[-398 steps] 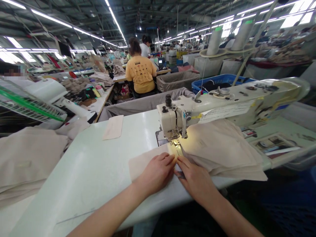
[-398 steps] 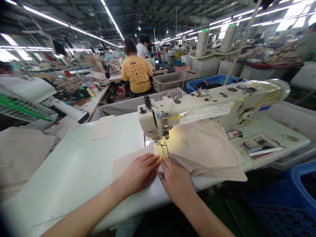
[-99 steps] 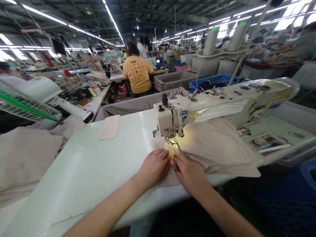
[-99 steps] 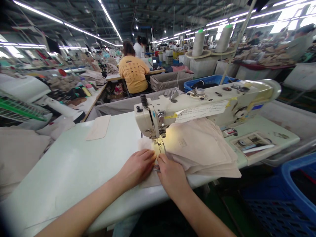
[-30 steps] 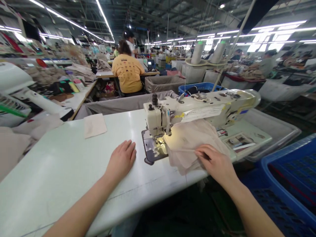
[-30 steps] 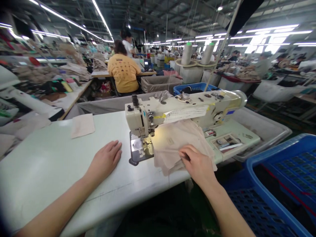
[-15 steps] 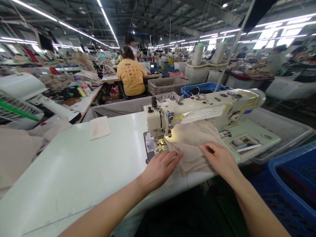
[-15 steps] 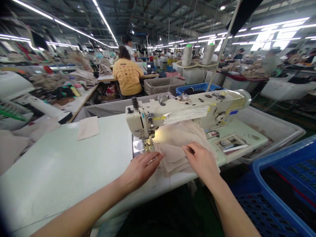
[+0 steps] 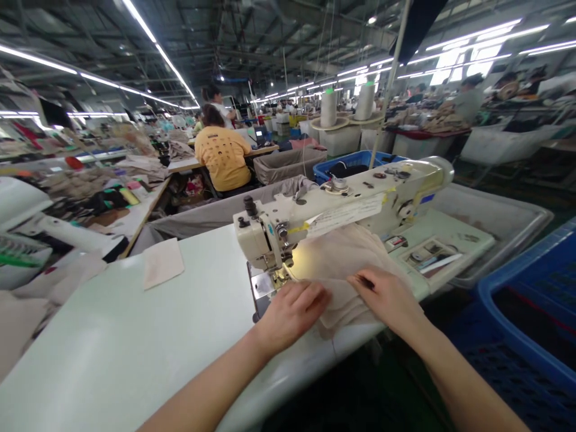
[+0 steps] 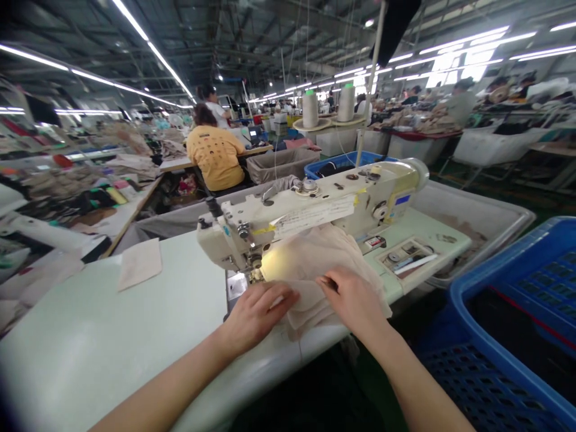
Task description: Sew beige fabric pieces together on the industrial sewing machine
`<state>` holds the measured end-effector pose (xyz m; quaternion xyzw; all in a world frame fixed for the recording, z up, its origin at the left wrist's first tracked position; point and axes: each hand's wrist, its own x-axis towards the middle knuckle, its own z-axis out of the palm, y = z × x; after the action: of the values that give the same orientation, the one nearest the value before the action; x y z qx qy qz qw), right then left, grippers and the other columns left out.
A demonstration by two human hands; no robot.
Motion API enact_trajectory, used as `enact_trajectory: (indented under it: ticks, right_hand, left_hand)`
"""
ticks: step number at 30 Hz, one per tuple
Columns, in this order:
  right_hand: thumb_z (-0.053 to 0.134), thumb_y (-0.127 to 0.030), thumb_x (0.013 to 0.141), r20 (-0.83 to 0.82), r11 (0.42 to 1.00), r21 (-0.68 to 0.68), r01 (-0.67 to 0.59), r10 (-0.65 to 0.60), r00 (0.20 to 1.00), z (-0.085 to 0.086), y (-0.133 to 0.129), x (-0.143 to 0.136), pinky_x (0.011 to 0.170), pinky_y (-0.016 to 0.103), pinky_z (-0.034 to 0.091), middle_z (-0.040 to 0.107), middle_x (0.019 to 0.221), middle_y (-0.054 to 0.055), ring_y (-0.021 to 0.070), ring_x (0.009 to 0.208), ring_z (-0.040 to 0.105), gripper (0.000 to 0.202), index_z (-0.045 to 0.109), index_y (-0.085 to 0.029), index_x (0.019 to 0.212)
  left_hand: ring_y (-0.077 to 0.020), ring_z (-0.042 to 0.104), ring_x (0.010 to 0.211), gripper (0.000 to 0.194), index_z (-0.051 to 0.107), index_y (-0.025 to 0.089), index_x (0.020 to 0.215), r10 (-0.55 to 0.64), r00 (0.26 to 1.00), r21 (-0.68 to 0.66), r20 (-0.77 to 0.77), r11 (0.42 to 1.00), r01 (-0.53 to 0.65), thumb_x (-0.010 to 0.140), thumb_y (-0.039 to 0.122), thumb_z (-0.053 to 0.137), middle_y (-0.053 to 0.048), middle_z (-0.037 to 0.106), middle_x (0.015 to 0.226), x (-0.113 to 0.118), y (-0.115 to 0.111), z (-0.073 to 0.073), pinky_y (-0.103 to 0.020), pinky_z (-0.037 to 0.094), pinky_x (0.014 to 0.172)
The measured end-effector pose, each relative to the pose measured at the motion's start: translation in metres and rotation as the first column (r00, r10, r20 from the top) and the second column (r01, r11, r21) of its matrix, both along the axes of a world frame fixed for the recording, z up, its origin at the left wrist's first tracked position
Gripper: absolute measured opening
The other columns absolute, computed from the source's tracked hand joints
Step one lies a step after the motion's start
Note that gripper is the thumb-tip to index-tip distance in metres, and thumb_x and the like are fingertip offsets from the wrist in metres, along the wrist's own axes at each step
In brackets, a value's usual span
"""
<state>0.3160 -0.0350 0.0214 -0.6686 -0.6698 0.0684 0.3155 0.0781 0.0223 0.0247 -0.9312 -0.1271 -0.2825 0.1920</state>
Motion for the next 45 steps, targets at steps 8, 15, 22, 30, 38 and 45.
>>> enact_trajectory:
  ticks: [8, 15, 22, 30, 38, 45]
  right_hand:
    - [0.048, -0.044, 0.101, -0.120, 0.993, 0.118, -0.009, 0.023, 0.993, 0.000, -0.016, 0.022, 0.073, 0.031, 0.052, 0.073, 0.088, 0.005, 0.0207, 0.082, 0.069, 0.033, 0.067, -0.025, 0.083]
    - [0.069, -0.041, 0.090, 0.153, 0.910, 0.393, -0.132, 0.077, 0.985, 0.001, -0.028, 0.027, 0.084, 0.033, 0.055, 0.066, 0.126, 0.011, 0.0260, 0.110, 0.068, 0.043, 0.061, -0.021, 0.127]
    - [0.050, -0.002, 0.080, 0.278, 0.862, 0.470, -0.192, 0.062, 0.959, 0.015, -0.038, 0.026, 0.067, 0.025, 0.052, 0.068, 0.103, 0.006, 0.0167, 0.086, 0.070, 0.030, 0.064, -0.022, 0.099]
    - [0.048, -0.002, 0.072, 0.233, 0.776, 0.223, -0.590, 0.545, 0.806, 0.008, -0.069, -0.046, 0.068, 0.030, 0.051, 0.069, 0.106, 0.008, 0.0198, 0.086, 0.064, 0.028, 0.060, -0.021, 0.088]
    - [0.051, 0.001, 0.079, 0.088, 0.608, -0.012, -0.794, 0.791, 0.605, -0.031, -0.044, -0.094, 0.094, 0.037, 0.054, 0.062, 0.140, 0.013, 0.0240, 0.129, 0.057, 0.044, 0.064, -0.018, 0.117]
    - [0.060, -0.026, 0.086, -0.531, 0.856, -0.150, -0.495, 0.352, 0.771, -0.034, -0.018, -0.105, 0.074, 0.034, 0.060, 0.079, 0.096, 0.006, 0.0221, 0.085, 0.075, 0.025, 0.066, -0.023, 0.110]
  left_hand:
    - [-0.0201, 0.066, 0.096, 0.024, 0.075, 0.022, 0.101, 0.184, 0.941, -0.620, 0.284, 0.784, 0.034, 0.093, 0.012, 0.054, -0.009, 0.069, 0.106, 0.000, -0.018, 0.008, -0.034, 0.057, 0.084]
    - [-0.0190, 0.070, 0.095, 0.019, 0.074, 0.020, 0.097, 0.368, 0.823, -0.859, 0.432, 0.446, 0.252, 0.098, 0.021, 0.055, -0.010, 0.070, 0.113, 0.003, -0.024, 0.020, -0.026, 0.061, 0.072]
    - [-0.0196, 0.064, 0.118, 0.045, 0.057, 0.021, 0.134, -0.070, 0.959, -0.699, 0.276, 0.670, 0.250, 0.092, 0.006, 0.056, -0.012, 0.065, 0.126, -0.032, -0.045, 0.020, -0.028, 0.054, 0.100]
    - [-0.0248, 0.064, 0.120, 0.028, 0.065, 0.025, 0.122, 0.162, 0.982, -0.696, 0.092, 0.716, -0.053, 0.097, 0.019, 0.054, -0.010, 0.071, 0.121, -0.144, -0.094, 0.000, -0.039, 0.055, 0.100]
    - [-0.0214, 0.066, 0.120, 0.032, 0.062, 0.024, 0.127, 0.261, 0.965, -0.710, 0.007, 0.681, -0.179, 0.097, 0.018, 0.055, -0.009, 0.073, 0.122, -0.190, -0.121, -0.015, -0.035, 0.056, 0.099]
    - [-0.0209, 0.070, 0.085, 0.026, 0.071, 0.021, 0.094, 0.717, 0.696, -0.892, -0.041, 0.288, -0.349, 0.095, 0.033, 0.048, -0.005, 0.075, 0.090, -0.171, -0.098, -0.008, -0.033, 0.058, 0.078]
